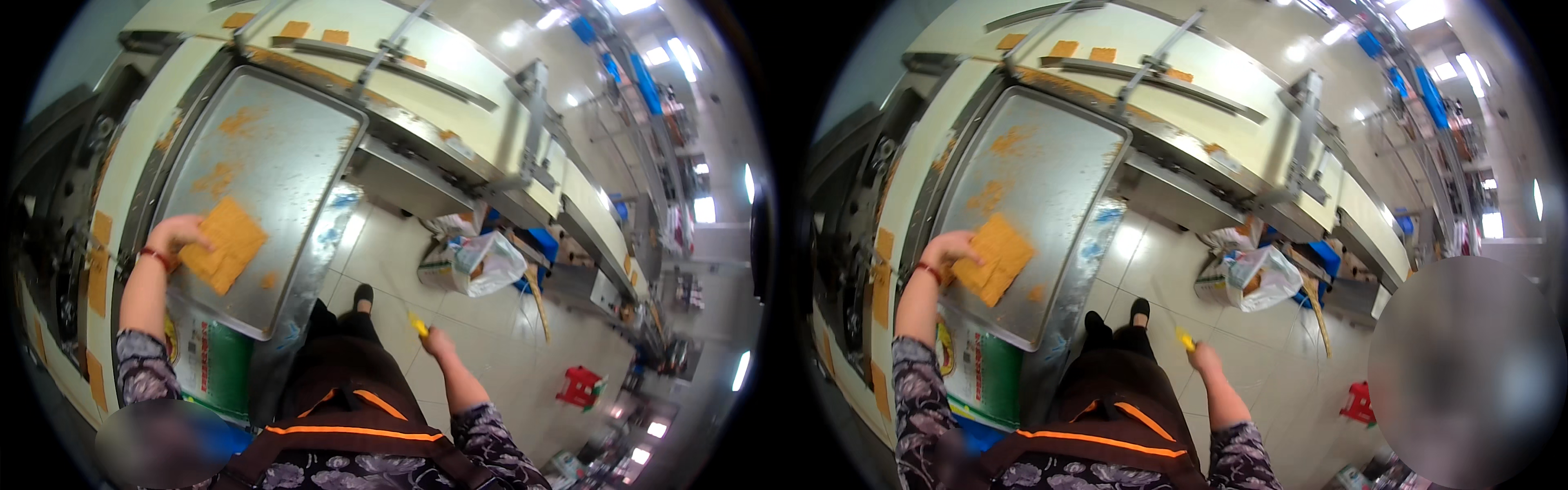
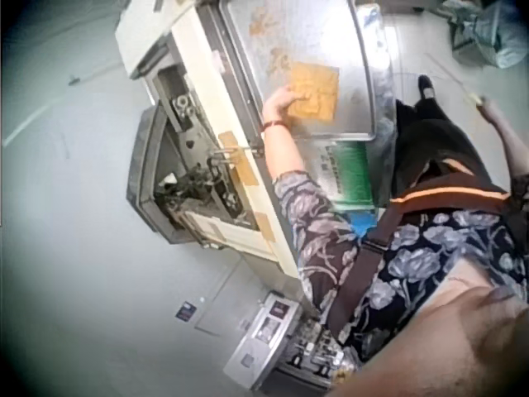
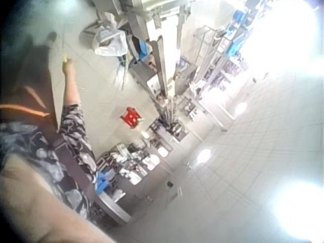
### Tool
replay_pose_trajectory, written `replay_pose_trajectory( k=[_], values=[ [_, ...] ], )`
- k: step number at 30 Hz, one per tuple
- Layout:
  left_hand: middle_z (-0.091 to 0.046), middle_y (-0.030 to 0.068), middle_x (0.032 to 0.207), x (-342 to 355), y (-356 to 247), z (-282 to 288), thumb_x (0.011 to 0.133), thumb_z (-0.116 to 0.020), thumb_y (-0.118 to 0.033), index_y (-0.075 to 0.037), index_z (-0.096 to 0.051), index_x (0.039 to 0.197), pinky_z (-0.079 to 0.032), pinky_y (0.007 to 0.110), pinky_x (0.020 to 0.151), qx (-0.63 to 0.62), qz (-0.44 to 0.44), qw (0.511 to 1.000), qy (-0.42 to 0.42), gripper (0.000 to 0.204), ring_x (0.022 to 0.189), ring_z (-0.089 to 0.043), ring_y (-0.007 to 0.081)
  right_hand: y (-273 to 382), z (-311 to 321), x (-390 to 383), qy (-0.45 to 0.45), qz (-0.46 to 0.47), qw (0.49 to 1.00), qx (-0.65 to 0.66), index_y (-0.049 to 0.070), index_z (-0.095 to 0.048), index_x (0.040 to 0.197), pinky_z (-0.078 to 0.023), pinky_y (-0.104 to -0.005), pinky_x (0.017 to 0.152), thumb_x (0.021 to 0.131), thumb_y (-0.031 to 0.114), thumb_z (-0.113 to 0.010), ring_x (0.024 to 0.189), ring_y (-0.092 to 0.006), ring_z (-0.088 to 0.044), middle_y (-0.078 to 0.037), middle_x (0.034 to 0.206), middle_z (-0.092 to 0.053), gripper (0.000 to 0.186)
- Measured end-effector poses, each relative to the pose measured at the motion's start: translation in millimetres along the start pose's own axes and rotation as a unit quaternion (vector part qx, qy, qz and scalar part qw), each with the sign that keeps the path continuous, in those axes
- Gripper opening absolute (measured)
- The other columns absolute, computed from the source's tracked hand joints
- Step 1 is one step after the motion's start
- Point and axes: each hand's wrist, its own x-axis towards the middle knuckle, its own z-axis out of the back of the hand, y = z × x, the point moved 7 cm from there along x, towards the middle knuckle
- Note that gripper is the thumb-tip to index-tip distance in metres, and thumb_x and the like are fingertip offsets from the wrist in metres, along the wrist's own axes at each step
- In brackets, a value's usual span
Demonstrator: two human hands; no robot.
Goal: The person sorts rectangular food items on a conveyor belt, separating intact pieces from broken ones. They place broken pieces into a plastic bag and arrange intact pieces on the belt. The person uses a yellow-handled tool to assist with handling the items.
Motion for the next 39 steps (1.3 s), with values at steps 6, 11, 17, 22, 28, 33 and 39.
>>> replay_pose_trajectory(
  k=[6, 11, 17, 22, 28, 33, 39],
  values=[
    [-0.064, 0.0067, 0.117, -44.4, 5.2, -32.5, 0.077, -0.07, -0.006, -0.002, -0.054, 0.127, -0.051, 0.035, 0.089, -0.162, -0.101, 0.982, -0.01, 0.054, 0.103, -0.062, 0.0198, 16.0, -23.2, 48.8, 0.018, 0.101, 0.99, 0.101, 0.005, -0.067, 0.102, -0.052, -0.0455, 0.077, 0.087, 0.04, -0.063, 0.09, -0.037, -0.066, -0.021, 0.096, -0.069, 0.039],
    [-0.06, 0.0107, 0.125, -61.1, 93.7, -49.0, 0.089, -0.065, -0.02, -0.005, -0.054, 0.13, -0.043, 0.036, 0.103, -0.403, -0.171, 0.89, -0.125, 0.045, 0.118, -0.055, 0.0256, -115.0, -112.8, 2.9, 0.083, -0.085, 0.975, 0.19, 0.005, -0.069, 0.105, -0.052, -0.0446, 0.081, 0.086, 0.039, -0.059, 0.094, -0.0358, -0.066, -0.019, 0.103, -0.069, 0.04],
    [-0.056, 0.0089, 0.134, 3.3, 55.7, -168.9, 0.094, -0.062, -0.027, -0.004, -0.052, 0.133, -0.043, 0.039, 0.103, -0.436, -0.361, 0.822, 0.058, 0.046, 0.123, -0.052, 0.0244, -414.4, -289.1, -157.9, 0.16, -0.281, 0.925, 0.197, 0.013, -0.068, 0.111, -0.052, -0.0423, 0.078, 0.083, 0.022, -0.06, 0.096, -0.0279, -0.067, -0.012, 0.108, -0.069, 0.031],
    [-0.059, 0.0115, 0.131, 71.8, -67.2, -359.1, 0.093, -0.063, -0.022, -0.004, -0.056, 0.129, -0.043, 0.038, 0.103, -0.449, -0.392, 0.79, 0.145, 0.041, 0.119, -0.056, 0.026, -680.1, -333.6, -351.6, 0.042, -0.459, 0.854, 0.242, 0.008, -0.069, 0.111, -0.051, -0.0437, 0.09, 0.083, 0.025, -0.065, 0.104, -0.0328, -0.065, -0.015, 0.109, -0.068, 0.033],
    [-0.056, 0.0153, 0.133, 95.4, -242.7, -669.8, 0.094, -0.061, -0.017, 0.0, -0.051, 0.132, -0.044, 0.041, 0.104, -0.443, -0.323, 0.798, 0.252, 0.043, 0.121, -0.054, 0.0295, -937.7, -372.4, -621.1, 0.02, -0.721, 0.631, 0.285, 0.01, -0.07, 0.111, -0.053, -0.0387, 0.084, 0.083, 0.027, -0.068, 0.102, -0.0248, -0.067, -0.008, 0.113, -0.069, 0.032],
    [-0.054, 0.0164, 0.135, 118.4, -329.8, -882.4, 0.093, -0.062, -0.017, 0.0, -0.047, 0.135, -0.043, 0.044, 0.105, -0.41, -0.288, 0.808, 0.309, 0.047, 0.123, -0.053, 0.0316, -973.6, -439.3, -580.8, 0.303, -0.5, 0.625, 0.517, 0.006, -0.068, 0.089, -0.05, -0.0327, 0.06, 0.074, 0.021, -0.075, 0.061, -0.0141, -0.06, -0.005, 0.07, -0.065, 0.023],
    [-0.054, 0.0152, 0.135, 168.7, -426.3, -1093.3, 0.095, -0.059, -0.02, 0.0, -0.046, 0.135, -0.044, 0.046, 0.104, -0.315, -0.277, 0.837, 0.352, 0.047, 0.123, -0.053, 0.0327, -992.7, -225.4, -295.8, -0.005, -0.228, 0.678, 0.698, 0.008, -0.063, 0.094, -0.038, -0.0298, 0.042, 0.084, 0.037, -0.068, 0.047, -0.01, -0.049, 0.0, 0.058, -0.052, 0.032]
  ],
)
